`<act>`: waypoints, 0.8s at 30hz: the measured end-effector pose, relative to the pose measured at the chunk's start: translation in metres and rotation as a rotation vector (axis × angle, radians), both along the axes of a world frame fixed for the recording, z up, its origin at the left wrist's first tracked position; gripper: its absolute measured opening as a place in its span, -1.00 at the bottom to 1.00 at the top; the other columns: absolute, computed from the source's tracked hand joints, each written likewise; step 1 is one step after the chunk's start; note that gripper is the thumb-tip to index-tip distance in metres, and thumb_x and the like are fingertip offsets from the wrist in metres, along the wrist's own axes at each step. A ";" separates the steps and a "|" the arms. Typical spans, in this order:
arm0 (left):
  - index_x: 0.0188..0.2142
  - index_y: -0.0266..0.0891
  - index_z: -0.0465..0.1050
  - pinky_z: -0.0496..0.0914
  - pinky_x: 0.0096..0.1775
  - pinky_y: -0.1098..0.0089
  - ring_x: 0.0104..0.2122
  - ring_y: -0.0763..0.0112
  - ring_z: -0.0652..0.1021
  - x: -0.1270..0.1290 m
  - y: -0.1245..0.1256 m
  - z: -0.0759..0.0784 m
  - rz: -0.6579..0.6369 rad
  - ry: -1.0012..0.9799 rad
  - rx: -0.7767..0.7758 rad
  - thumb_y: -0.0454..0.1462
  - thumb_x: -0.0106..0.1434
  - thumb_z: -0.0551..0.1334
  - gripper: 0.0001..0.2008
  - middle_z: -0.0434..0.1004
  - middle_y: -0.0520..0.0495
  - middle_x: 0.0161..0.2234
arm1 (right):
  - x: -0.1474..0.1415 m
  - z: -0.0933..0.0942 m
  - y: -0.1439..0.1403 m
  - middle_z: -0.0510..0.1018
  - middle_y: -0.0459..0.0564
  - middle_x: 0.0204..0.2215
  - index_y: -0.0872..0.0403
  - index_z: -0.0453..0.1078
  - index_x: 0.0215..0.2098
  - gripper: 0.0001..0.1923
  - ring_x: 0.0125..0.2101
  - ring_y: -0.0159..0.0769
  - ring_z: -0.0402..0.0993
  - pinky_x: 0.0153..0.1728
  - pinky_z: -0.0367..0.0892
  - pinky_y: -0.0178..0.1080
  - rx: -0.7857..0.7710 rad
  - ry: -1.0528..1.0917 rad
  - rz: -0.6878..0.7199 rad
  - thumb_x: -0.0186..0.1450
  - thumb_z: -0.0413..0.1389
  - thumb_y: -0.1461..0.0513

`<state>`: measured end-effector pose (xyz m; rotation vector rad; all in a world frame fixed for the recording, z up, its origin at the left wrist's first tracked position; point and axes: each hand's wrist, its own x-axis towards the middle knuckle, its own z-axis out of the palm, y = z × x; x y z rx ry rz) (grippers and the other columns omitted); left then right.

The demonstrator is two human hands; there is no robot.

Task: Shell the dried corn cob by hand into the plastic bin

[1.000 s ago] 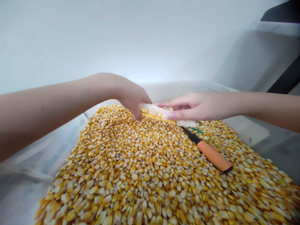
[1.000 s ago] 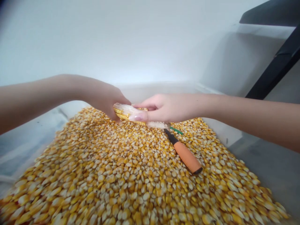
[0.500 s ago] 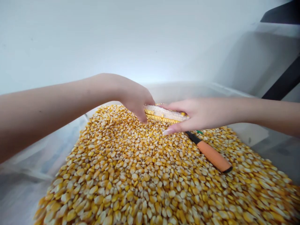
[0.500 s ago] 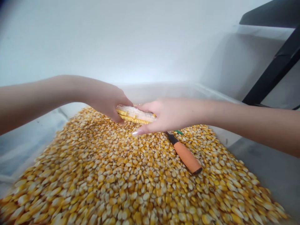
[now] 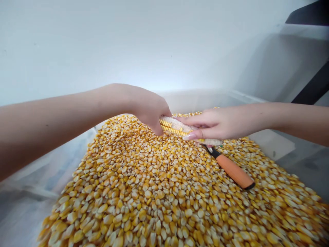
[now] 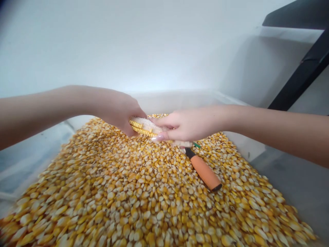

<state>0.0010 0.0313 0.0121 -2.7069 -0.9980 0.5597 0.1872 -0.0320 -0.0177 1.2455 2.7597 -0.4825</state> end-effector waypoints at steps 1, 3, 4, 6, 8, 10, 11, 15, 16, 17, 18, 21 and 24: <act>-0.20 0.01 0.41 0.21 -0.21 0.37 -0.27 0.23 0.43 0.000 0.000 0.000 -0.002 -0.001 0.005 0.03 -0.16 0.17 -0.52 0.49 0.03 -0.44 | 0.000 0.000 0.000 0.38 -0.03 -0.12 -0.05 -0.08 0.17 -0.44 -0.21 -0.25 0.33 -0.29 0.22 -0.26 0.017 0.002 0.014 0.23 -0.19 0.00; -0.20 0.01 0.40 0.20 -0.20 0.37 -0.27 0.23 0.43 0.000 -0.001 0.000 -0.002 0.000 0.016 0.02 -0.17 0.17 -0.52 0.48 0.04 -0.43 | -0.001 0.000 -0.001 0.30 -0.09 -0.03 -0.11 -0.09 0.16 -0.45 -0.13 -0.24 0.27 -0.23 0.21 -0.24 0.047 0.012 0.022 0.23 -0.18 0.00; -0.20 0.01 0.40 0.20 -0.19 0.37 -0.26 0.23 0.42 0.000 -0.001 0.001 -0.001 0.002 0.020 0.02 -0.16 0.17 -0.52 0.48 0.03 -0.42 | -0.001 -0.001 -0.001 0.29 -0.09 -0.02 -0.11 -0.09 0.17 -0.43 -0.13 -0.22 0.27 -0.24 0.22 -0.24 0.060 0.015 0.015 0.21 -0.15 0.00; -0.19 -0.02 0.40 0.19 -0.17 0.35 -0.26 0.23 0.42 0.000 -0.003 0.003 -0.004 0.003 0.028 0.02 -0.14 0.16 -0.52 0.47 0.01 -0.39 | -0.002 -0.002 -0.002 0.31 -0.06 -0.03 -0.09 -0.08 0.17 -0.35 -0.17 -0.17 0.30 -0.30 0.24 -0.23 0.103 0.014 -0.014 0.15 -0.07 -0.02; -0.17 -0.04 0.39 0.18 -0.17 0.33 -0.27 0.24 0.41 -0.001 -0.005 0.004 -0.024 -0.005 0.035 0.02 -0.11 0.14 -0.52 0.47 0.00 -0.37 | -0.002 -0.004 -0.003 0.33 -0.01 -0.04 -0.06 -0.05 0.16 -0.29 -0.20 -0.13 0.33 -0.34 0.25 -0.23 0.161 -0.003 -0.043 0.09 -0.01 -0.03; -0.18 -0.03 0.39 0.19 -0.19 0.32 -0.30 0.26 0.42 -0.001 -0.006 0.005 -0.043 -0.014 0.040 0.02 -0.11 0.14 -0.53 0.48 0.00 -0.37 | -0.001 -0.005 -0.002 0.33 0.02 -0.05 -0.05 -0.06 0.17 -0.28 -0.23 -0.12 0.34 -0.36 0.25 -0.22 0.177 -0.034 -0.056 0.08 -0.01 -0.03; -0.19 -0.01 0.40 0.20 -0.21 0.33 -0.32 0.26 0.42 0.000 -0.006 0.004 -0.040 -0.013 0.041 0.02 -0.12 0.15 -0.53 0.48 0.01 -0.38 | 0.000 -0.006 -0.002 0.33 0.02 -0.04 -0.05 -0.09 0.17 -0.28 -0.24 -0.13 0.35 -0.37 0.26 -0.22 0.165 -0.046 -0.050 0.09 -0.02 -0.03; -0.22 0.03 0.41 0.20 -0.20 0.35 -0.29 0.24 0.43 0.002 -0.003 0.001 0.013 -0.005 0.041 0.03 -0.18 0.18 -0.53 0.48 0.04 -0.44 | 0.003 -0.004 -0.001 0.28 0.03 0.00 -0.02 -0.22 0.20 -0.27 -0.18 -0.16 0.32 -0.33 0.25 -0.23 0.110 -0.049 0.014 0.15 -0.07 -0.01; -0.22 0.03 0.41 0.20 -0.19 0.35 -0.27 0.23 0.42 0.002 -0.002 0.000 0.016 -0.008 0.038 0.02 -0.18 0.18 -0.53 0.48 0.04 -0.44 | 0.003 -0.003 -0.001 0.30 0.02 -0.02 -0.01 -0.24 0.21 -0.28 -0.19 -0.19 0.33 -0.34 0.24 -0.25 0.090 -0.045 0.018 0.16 -0.08 -0.01; -0.22 0.04 0.41 0.19 -0.18 0.34 -0.25 0.21 0.42 0.002 -0.001 -0.001 0.014 -0.010 0.033 0.01 -0.19 0.18 -0.53 0.48 0.04 -0.44 | 0.003 -0.002 -0.002 0.34 0.02 -0.06 -0.01 -0.25 0.21 -0.28 -0.23 -0.22 0.34 -0.37 0.24 -0.27 0.067 -0.039 0.019 0.17 -0.09 -0.01; -0.21 0.04 0.41 0.18 -0.16 0.34 -0.23 0.20 0.41 0.002 -0.001 -0.001 0.011 -0.011 0.027 0.01 -0.19 0.19 -0.53 0.48 0.04 -0.44 | 0.002 -0.001 -0.003 0.38 -0.01 -0.12 -0.01 -0.25 0.21 -0.29 -0.29 -0.26 0.36 -0.42 0.23 -0.29 0.038 -0.034 0.019 0.18 -0.10 -0.01; -0.21 0.05 0.41 0.17 -0.14 0.33 -0.20 0.18 0.40 0.002 0.000 -0.001 0.005 -0.011 0.013 0.01 -0.19 0.19 -0.52 0.47 0.05 -0.43 | 0.000 0.001 -0.004 0.46 -0.10 -0.29 -0.05 -0.29 0.21 -0.30 -0.43 -0.35 0.36 -0.51 0.20 -0.33 -0.038 -0.014 0.025 0.19 -0.11 -0.01; -0.21 0.05 0.41 0.18 -0.15 0.33 -0.22 0.19 0.40 0.002 -0.001 0.001 0.008 -0.011 0.020 0.03 -0.19 0.18 -0.52 0.47 0.05 -0.42 | -0.002 -0.001 -0.004 0.46 -0.09 -0.32 -0.03 -0.24 0.20 -0.25 -0.45 -0.32 0.35 -0.52 0.20 -0.31 -0.052 -0.014 0.012 0.14 -0.06 -0.03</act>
